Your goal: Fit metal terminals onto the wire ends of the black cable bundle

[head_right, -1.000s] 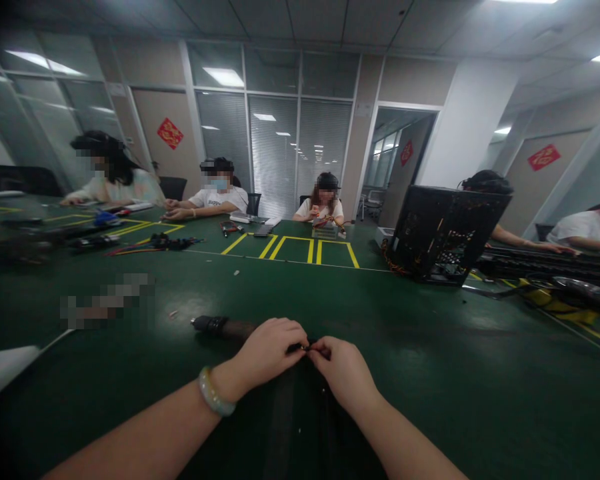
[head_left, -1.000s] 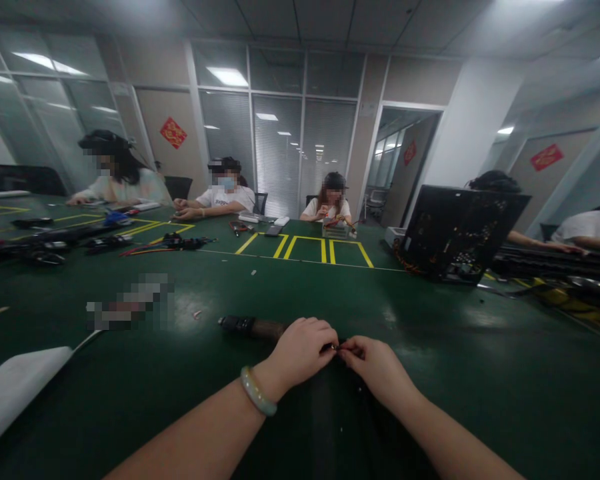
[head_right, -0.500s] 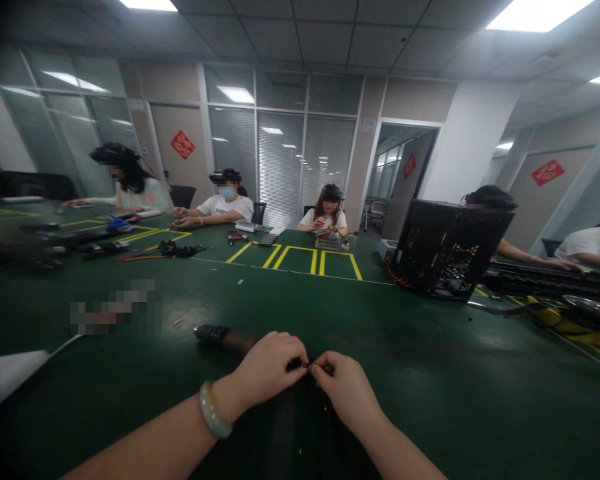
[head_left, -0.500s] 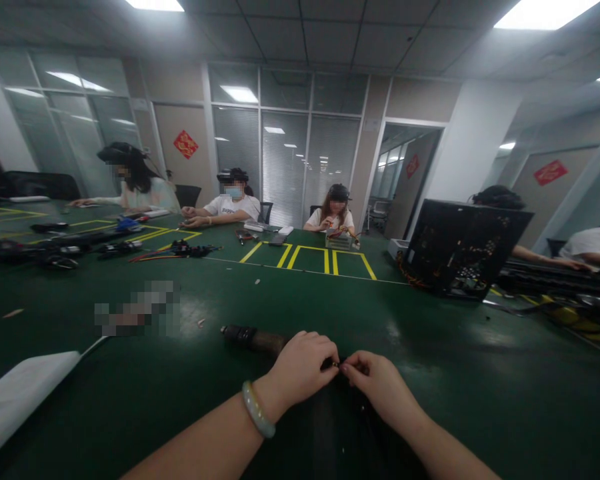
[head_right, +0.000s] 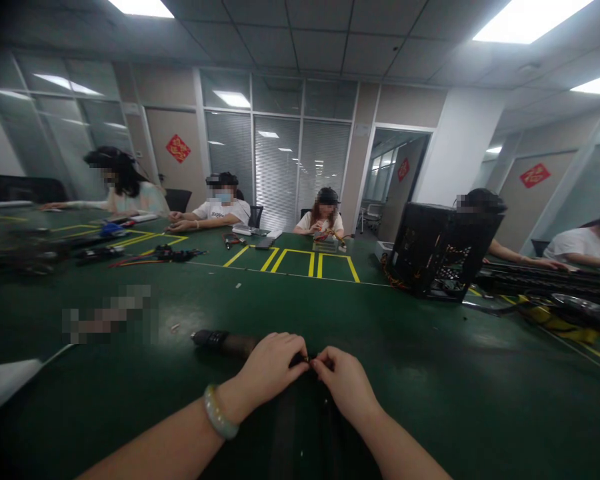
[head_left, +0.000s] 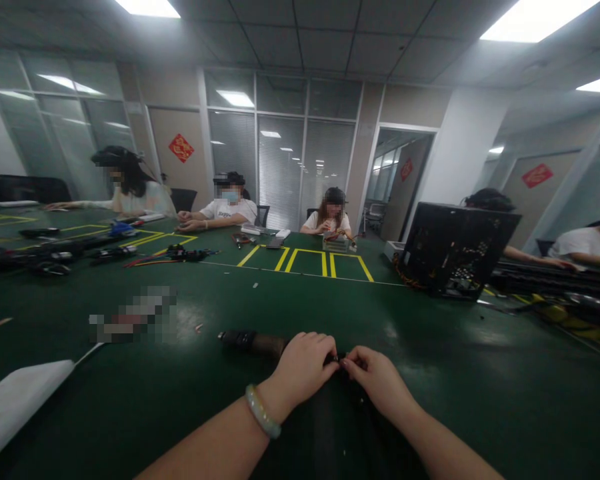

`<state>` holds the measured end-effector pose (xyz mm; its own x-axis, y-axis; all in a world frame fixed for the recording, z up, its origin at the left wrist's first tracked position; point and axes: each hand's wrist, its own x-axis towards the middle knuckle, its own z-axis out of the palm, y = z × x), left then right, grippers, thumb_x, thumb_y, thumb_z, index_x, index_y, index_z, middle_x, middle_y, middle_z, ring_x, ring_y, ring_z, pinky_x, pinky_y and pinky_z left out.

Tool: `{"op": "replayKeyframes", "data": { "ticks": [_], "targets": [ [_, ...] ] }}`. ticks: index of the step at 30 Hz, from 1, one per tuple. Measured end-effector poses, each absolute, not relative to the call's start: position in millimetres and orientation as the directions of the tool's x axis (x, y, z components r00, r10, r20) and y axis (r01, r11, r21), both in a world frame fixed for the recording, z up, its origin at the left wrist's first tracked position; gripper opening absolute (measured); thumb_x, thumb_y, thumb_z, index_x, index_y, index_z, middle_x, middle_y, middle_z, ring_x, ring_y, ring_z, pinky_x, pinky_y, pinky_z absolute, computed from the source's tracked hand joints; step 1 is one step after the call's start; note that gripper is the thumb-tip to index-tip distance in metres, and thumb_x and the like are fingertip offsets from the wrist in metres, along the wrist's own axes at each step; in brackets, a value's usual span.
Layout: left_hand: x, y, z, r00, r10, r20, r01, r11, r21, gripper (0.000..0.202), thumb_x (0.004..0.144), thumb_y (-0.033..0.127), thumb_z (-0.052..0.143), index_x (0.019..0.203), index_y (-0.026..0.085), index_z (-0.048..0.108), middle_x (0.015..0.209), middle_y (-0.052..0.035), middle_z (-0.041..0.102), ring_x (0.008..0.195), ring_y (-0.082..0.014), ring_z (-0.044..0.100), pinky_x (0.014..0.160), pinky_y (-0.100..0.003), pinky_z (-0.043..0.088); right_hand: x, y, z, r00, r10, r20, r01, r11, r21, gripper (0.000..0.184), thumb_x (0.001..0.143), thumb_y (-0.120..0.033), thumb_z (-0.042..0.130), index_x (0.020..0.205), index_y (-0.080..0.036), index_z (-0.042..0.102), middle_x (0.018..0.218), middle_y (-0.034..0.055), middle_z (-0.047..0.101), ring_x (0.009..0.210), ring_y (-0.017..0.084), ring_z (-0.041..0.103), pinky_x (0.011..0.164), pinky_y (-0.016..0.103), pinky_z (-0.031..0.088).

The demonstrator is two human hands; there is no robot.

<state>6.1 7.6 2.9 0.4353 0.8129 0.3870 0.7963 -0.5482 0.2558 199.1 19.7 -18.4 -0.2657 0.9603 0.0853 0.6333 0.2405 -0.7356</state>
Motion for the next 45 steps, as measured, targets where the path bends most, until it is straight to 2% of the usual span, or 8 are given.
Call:
{"op": "replayKeyframes", "data": {
  "ticks": [8,18,26,33,37,40,45],
  "targets": [
    [2.1,5.1,6.7,0.473,0.793,0.384,0.762,-0.587,0.273,0.009,0.084,0.022,0.067,0.09,0.022,0.06,0.094,0.0028,0.064,0.091,-0.0179,0.057,0.08,-0.032,0.039,200.7,15.2,-13.7,-0.332,0.935,0.122,0.591,0.307,-0.746,0.014,0.086,-0.028,0.055,0.081,-0.019,0.066,0.073,-0.0012,0.067,0.07,0.016,0.061,0.06,0.022,0.04],
    [2.4,8.7,1.2,0.443,0.809,0.386,0.779,-0.56,0.282,0.016,0.083,0.032,0.069,0.091,0.022,0.06,0.091,0.0014,0.064,0.088,-0.0194,0.057,0.077,-0.032,0.038,201.1,19.2,-18.3,-0.335,0.937,0.097,0.568,0.283,-0.773,0.016,0.086,-0.029,0.056,0.081,-0.019,0.067,0.073,-0.0009,0.067,0.068,0.016,0.06,0.06,0.022,0.04],
    [1.1,5.6,7.0,0.499,0.787,0.363,0.76,-0.599,0.252,0.007,0.086,0.025,0.064,0.09,0.022,0.061,0.094,-0.0001,0.064,0.092,-0.0194,0.058,0.08,-0.032,0.039,202.3,18.9,-19.1,-0.332,0.938,0.101,0.592,0.291,-0.752,0.016,0.086,-0.03,0.057,0.08,-0.019,0.067,0.07,-0.0017,0.066,0.067,0.016,0.06,0.057,0.021,0.038],
    [2.1,7.5,3.2,0.464,0.794,0.392,0.772,-0.58,0.262,0.012,0.084,0.029,0.066,0.092,0.022,0.06,0.093,0.0007,0.064,0.089,-0.0195,0.058,0.079,-0.033,0.039,200.9,18.2,-16.4,-0.326,0.94,0.099,0.573,0.28,-0.77,0.016,0.085,-0.03,0.057,0.079,-0.019,0.067,0.069,-0.0012,0.065,0.066,0.016,0.059,0.057,0.022,0.038],
    [0.9,10.2,0.2,0.477,0.783,0.4,0.753,-0.599,0.272,0.008,0.085,0.027,0.066,0.089,0.022,0.061,0.091,0.0011,0.064,0.088,-0.0189,0.058,0.079,-0.032,0.04,200.7,18.2,-15.2,-0.329,0.94,0.096,0.582,0.282,-0.763,0.016,0.085,-0.03,0.057,0.079,-0.019,0.067,0.069,-0.0015,0.065,0.066,0.016,0.059,0.056,0.022,0.038],
    [0.5,10.2,-0.2,0.5,0.765,0.406,0.725,-0.626,0.286,0.003,0.086,0.023,0.064,0.089,0.022,0.063,0.095,0.0008,0.065,0.09,-0.0183,0.059,0.083,-0.032,0.04,201.1,18.5,-16.1,-0.335,0.938,0.089,0.584,0.281,-0.762,0.017,0.086,-0.03,0.055,0.08,-0.019,0.067,0.069,-0.0013,0.065,0.066,0.016,0.059,0.056,0.022,0.037],
    [2.5,6.7,-0.6,0.521,0.735,0.434,0.698,-0.659,0.279,0.009,0.086,0.016,0.06,0.092,0.023,0.064,0.103,0.0,0.066,0.1,-0.0187,0.058,0.095,-0.035,0.038,200.7,19.4,-18.9,-0.325,0.94,0.104,0.595,0.289,-0.75,0.017,0.086,-0.03,0.056,0.077,-0.019,0.065,0.068,-0.0021,0.063,0.065,0.015,0.058,0.056,0.021,0.037]
  ]
}}
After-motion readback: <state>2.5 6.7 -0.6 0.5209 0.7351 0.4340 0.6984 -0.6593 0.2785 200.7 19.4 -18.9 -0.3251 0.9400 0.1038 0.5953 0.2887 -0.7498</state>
